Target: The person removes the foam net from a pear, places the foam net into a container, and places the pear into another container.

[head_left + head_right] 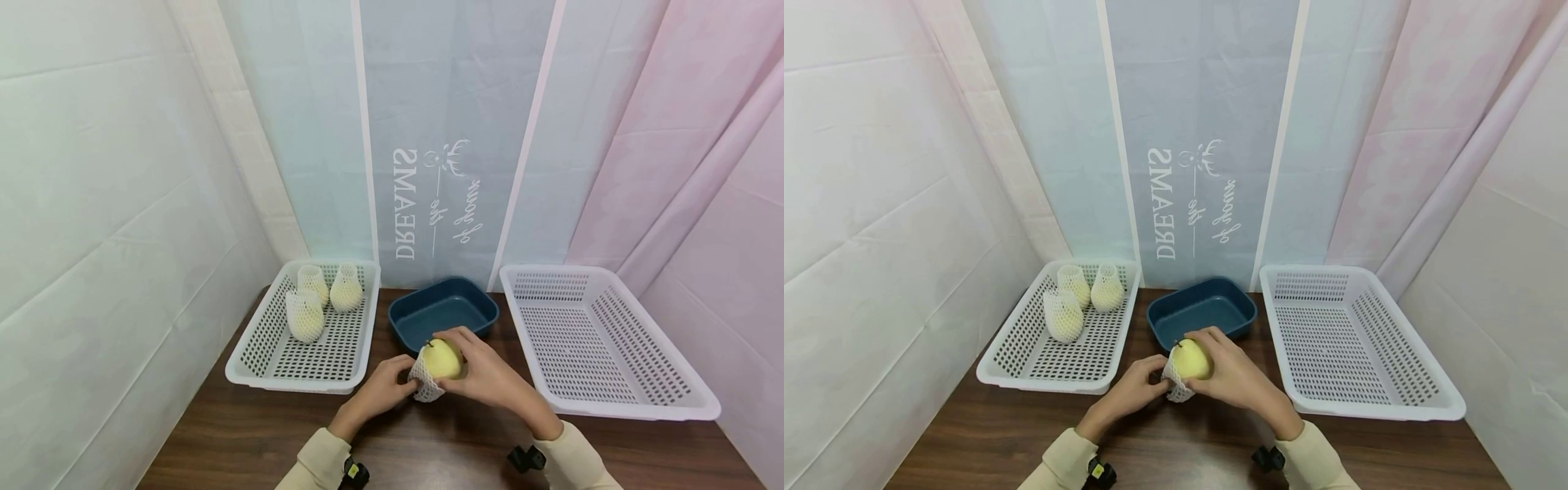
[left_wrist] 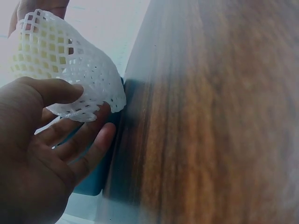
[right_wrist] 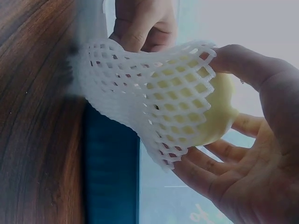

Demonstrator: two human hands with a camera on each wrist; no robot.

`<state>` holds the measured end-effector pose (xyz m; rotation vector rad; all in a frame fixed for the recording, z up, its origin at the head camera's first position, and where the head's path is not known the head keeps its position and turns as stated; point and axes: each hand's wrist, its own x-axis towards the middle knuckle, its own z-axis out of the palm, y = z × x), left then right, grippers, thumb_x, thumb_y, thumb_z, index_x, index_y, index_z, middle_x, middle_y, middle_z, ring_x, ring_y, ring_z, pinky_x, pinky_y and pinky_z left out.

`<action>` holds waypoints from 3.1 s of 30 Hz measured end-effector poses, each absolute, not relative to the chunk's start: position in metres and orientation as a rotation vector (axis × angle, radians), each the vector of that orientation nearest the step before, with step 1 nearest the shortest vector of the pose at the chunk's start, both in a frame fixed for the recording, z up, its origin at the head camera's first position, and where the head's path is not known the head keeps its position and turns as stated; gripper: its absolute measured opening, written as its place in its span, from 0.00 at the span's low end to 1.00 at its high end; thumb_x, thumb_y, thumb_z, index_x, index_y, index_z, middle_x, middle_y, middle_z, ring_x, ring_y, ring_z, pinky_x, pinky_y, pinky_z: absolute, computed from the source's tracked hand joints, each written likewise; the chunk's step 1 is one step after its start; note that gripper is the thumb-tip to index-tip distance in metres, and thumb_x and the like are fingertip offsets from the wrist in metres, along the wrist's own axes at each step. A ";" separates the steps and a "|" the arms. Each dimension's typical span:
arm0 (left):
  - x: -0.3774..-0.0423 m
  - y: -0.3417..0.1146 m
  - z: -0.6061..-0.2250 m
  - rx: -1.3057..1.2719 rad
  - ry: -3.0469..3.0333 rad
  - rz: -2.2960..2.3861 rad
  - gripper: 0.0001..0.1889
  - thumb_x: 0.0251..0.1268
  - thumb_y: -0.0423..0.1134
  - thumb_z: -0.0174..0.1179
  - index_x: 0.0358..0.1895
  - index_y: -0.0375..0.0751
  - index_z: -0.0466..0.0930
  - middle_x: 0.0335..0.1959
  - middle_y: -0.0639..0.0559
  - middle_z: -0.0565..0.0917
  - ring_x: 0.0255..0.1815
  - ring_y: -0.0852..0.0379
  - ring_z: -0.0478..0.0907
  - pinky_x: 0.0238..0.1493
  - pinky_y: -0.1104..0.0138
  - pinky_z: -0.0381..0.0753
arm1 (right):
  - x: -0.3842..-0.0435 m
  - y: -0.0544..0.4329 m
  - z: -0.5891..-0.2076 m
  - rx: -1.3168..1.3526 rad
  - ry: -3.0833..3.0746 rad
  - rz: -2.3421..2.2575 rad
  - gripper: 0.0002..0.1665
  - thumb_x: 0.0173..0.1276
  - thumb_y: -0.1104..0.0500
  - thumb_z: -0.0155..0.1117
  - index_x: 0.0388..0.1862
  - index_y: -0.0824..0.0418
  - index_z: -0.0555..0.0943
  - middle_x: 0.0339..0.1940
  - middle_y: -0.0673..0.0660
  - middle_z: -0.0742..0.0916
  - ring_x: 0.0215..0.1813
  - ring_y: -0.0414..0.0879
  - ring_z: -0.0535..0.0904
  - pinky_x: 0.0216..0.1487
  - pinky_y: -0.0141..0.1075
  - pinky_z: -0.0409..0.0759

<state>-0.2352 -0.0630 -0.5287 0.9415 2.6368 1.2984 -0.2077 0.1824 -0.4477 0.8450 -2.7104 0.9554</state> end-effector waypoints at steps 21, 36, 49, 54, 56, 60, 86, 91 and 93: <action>-0.236 -0.065 -0.528 0.989 2.510 1.363 0.10 0.81 0.42 0.61 0.57 0.50 0.86 0.55 0.54 0.89 0.52 0.64 0.85 0.55 0.64 0.85 | -0.212 0.184 -0.445 0.817 -2.689 0.966 0.45 0.59 0.54 0.85 0.73 0.48 0.75 0.63 0.51 0.81 0.54 0.43 0.81 0.50 0.39 0.85; -0.239 -0.065 -0.530 0.977 2.536 1.370 0.11 0.80 0.41 0.62 0.58 0.49 0.87 0.53 0.54 0.91 0.48 0.67 0.84 0.50 0.66 0.86 | -0.218 0.186 -0.434 0.810 -2.663 0.936 0.45 0.60 0.47 0.86 0.73 0.48 0.75 0.64 0.50 0.81 0.55 0.43 0.82 0.51 0.43 0.85; -0.240 -0.065 -0.529 0.956 2.539 1.372 0.11 0.79 0.42 0.62 0.58 0.50 0.88 0.52 0.57 0.91 0.48 0.69 0.83 0.51 0.68 0.84 | -0.220 0.188 -0.429 0.786 -2.664 0.918 0.46 0.60 0.47 0.85 0.75 0.50 0.74 0.66 0.53 0.81 0.55 0.46 0.83 0.50 0.43 0.86; -0.239 -0.065 -0.528 0.946 2.535 1.379 0.12 0.79 0.42 0.62 0.58 0.50 0.88 0.52 0.56 0.91 0.49 0.68 0.84 0.52 0.68 0.85 | -0.222 0.189 -0.426 0.773 -2.664 0.918 0.47 0.60 0.47 0.85 0.75 0.52 0.74 0.67 0.55 0.81 0.56 0.47 0.83 0.51 0.44 0.86; -0.239 -0.065 -0.529 0.952 2.539 1.381 0.12 0.79 0.42 0.62 0.58 0.49 0.88 0.52 0.56 0.91 0.49 0.68 0.84 0.51 0.67 0.85 | -0.223 0.189 -0.425 0.769 -2.660 0.933 0.47 0.60 0.48 0.86 0.75 0.53 0.74 0.67 0.56 0.81 0.56 0.48 0.83 0.50 0.44 0.86; -0.238 -0.065 -0.529 0.939 2.539 1.393 0.12 0.79 0.42 0.62 0.59 0.49 0.88 0.52 0.56 0.91 0.49 0.68 0.85 0.51 0.68 0.85 | -0.224 0.189 -0.424 0.762 -2.652 0.976 0.47 0.60 0.50 0.85 0.75 0.54 0.74 0.67 0.56 0.80 0.55 0.48 0.82 0.49 0.46 0.87; -0.238 -0.061 -0.527 0.914 2.606 1.446 0.10 0.77 0.41 0.65 0.55 0.49 0.89 0.50 0.55 0.92 0.46 0.68 0.84 0.49 0.68 0.85 | -0.230 0.202 -0.418 0.609 -2.624 0.980 0.47 0.61 0.48 0.84 0.76 0.55 0.74 0.67 0.59 0.81 0.58 0.53 0.83 0.50 0.47 0.86; -0.239 -0.060 -0.528 0.937 2.643 1.470 0.08 0.77 0.40 0.65 0.52 0.48 0.90 0.47 0.55 0.92 0.43 0.66 0.84 0.46 0.65 0.86 | -0.231 0.205 -0.417 0.606 -2.594 0.980 0.47 0.60 0.50 0.85 0.76 0.57 0.75 0.65 0.60 0.81 0.58 0.54 0.83 0.49 0.49 0.87; -0.239 -0.060 -0.528 0.956 2.659 1.483 0.07 0.77 0.40 0.65 0.51 0.48 0.89 0.45 0.54 0.92 0.42 0.64 0.84 0.45 0.64 0.86 | -0.232 0.206 -0.417 0.604 -2.579 0.971 0.47 0.59 0.51 0.86 0.75 0.59 0.75 0.65 0.61 0.81 0.58 0.54 0.82 0.49 0.49 0.87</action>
